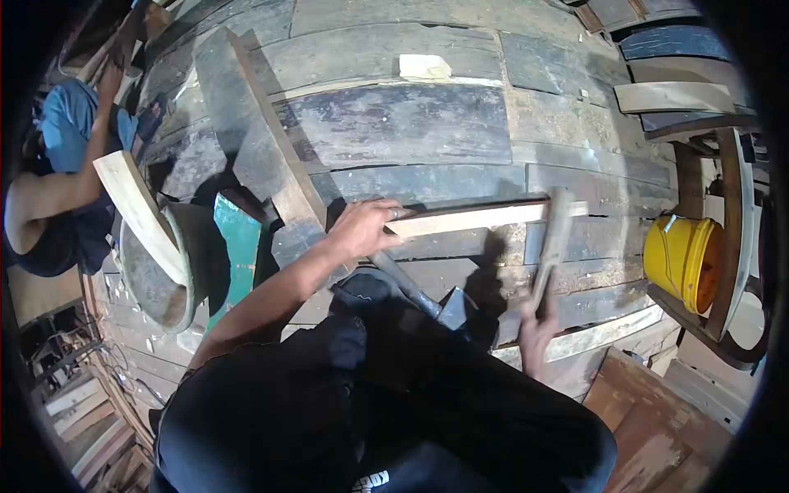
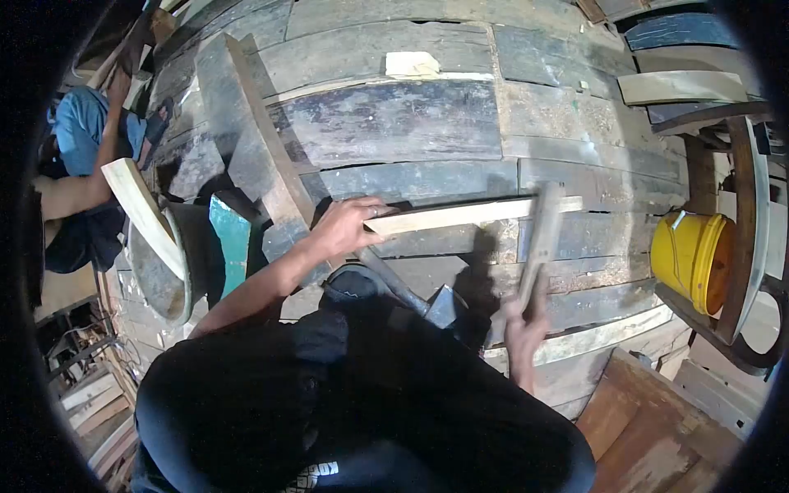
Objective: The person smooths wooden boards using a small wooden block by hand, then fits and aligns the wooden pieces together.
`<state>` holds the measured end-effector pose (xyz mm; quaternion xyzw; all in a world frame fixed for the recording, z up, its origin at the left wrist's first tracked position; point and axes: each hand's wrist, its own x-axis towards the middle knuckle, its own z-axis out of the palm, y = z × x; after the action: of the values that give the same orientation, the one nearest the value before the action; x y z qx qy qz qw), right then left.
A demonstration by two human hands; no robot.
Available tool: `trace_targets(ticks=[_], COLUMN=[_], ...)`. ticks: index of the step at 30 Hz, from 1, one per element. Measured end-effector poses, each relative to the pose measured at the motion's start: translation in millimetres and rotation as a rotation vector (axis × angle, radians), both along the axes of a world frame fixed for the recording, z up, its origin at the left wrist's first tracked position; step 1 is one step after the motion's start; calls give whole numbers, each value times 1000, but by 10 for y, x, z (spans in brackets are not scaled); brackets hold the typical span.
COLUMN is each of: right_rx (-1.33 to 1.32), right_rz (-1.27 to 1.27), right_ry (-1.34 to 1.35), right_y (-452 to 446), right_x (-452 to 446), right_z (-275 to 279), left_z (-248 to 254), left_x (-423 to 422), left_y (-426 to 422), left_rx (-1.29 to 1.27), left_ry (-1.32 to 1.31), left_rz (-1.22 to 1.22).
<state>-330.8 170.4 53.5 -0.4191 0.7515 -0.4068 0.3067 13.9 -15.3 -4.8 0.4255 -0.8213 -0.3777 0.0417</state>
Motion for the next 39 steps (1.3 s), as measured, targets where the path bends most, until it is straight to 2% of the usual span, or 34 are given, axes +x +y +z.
trace_targets(ticks=[2, 4, 5, 6, 8, 10, 12, 14, 15, 16, 17, 18, 19, 20, 22, 23, 25, 26, 28, 29, 31, 32, 33, 34, 36, 37, 39], right_rx=[134, 166, 159, 408, 162, -9, 171, 35, 63, 121, 332, 234, 64, 62, 16, 59, -3, 121, 215, 91, 31, 124, 323, 34, 95, 205, 192], right_rz=[206, 503, 482, 364, 309, 64, -76, -118, -48, -20, 309, 422, 624, 621, 627, 528, 212, 32, -32, -37, 105, 320, 418, 629, 713, 707, 315], right_ry=[-74, 330, 270, 176, 157, 110, 240, 169, 202, -91, 423, 249, 267, 262, 525, 530, 269, 58, 215, 147, 43, 401, 278, 425, 521, 610, 465], right_y=[165, 182, 200, 359, 236, 21, -127, -76, -93, 4, 58, 69, 130, 126, 90, 17, 23, -35, -255, -147, -126, -18, 31, 92, 97, 132, -76], right_x=[228, 373, 321, 88, -182, -313, -508, -459, -194, 3, 127, 382, 351, 313, 165, 9, -372, -475, -326, -366, 70, 174, 395, 390, 282, -6, -241], right_z=[10, 196, 171, -120, -152, -111, -15, -235, -98, -71, -7, 191, 74, 72, 69, 35, -250, -161, 185, -93, 48, 41, 221, 81, 84, -76, -44], left_z=[46, 62, 62, 65, 63, 50, 109, 132, 37, -58, -15, 50, 86, 120, 110, 90, -95, 109, 84, 61, 77, 79, 59, 36, 12, 6, -2], left_x=[-5, -4, -7, -15, -7, -14, -25, -20, 1, 17, 11, -3, -25, -33, -12, -9, 37, 10, 6, 2, -3, 6, -1, 30, 47, 38, 4], left_y=[20, 36, 33, 24, 22, 1, 2, 1, 20, 24, 24, 5, 0, -5, -6, -2, 69, 27, 36, 41, 0, -22, 2, 6, 8, 18, 17], left_rx=[-18, -33, -11, 9, 30, 40, 30, 61, 35, 5, 23, 36, 35, 38, 53, 20, -54, 19, -2, 18, 71, 126, 35, 39, 2, 32, 41], left_ry=[-13, -24, -30, -34, -26, -26, -18, -37, -14, 9, -2, -15, -15, -44, -34, -14, 20, 21, 25, 17, 11, -2, 27, 21, -80, -45, 5], left_rz=[7, 7, 1, -5, 0, 25, 25, 23, 15, 10, 8, 4, 0, -15, -19, -2, 21, 13, 30, 36, 10, -11, -8, -11, -94, -61, -8])
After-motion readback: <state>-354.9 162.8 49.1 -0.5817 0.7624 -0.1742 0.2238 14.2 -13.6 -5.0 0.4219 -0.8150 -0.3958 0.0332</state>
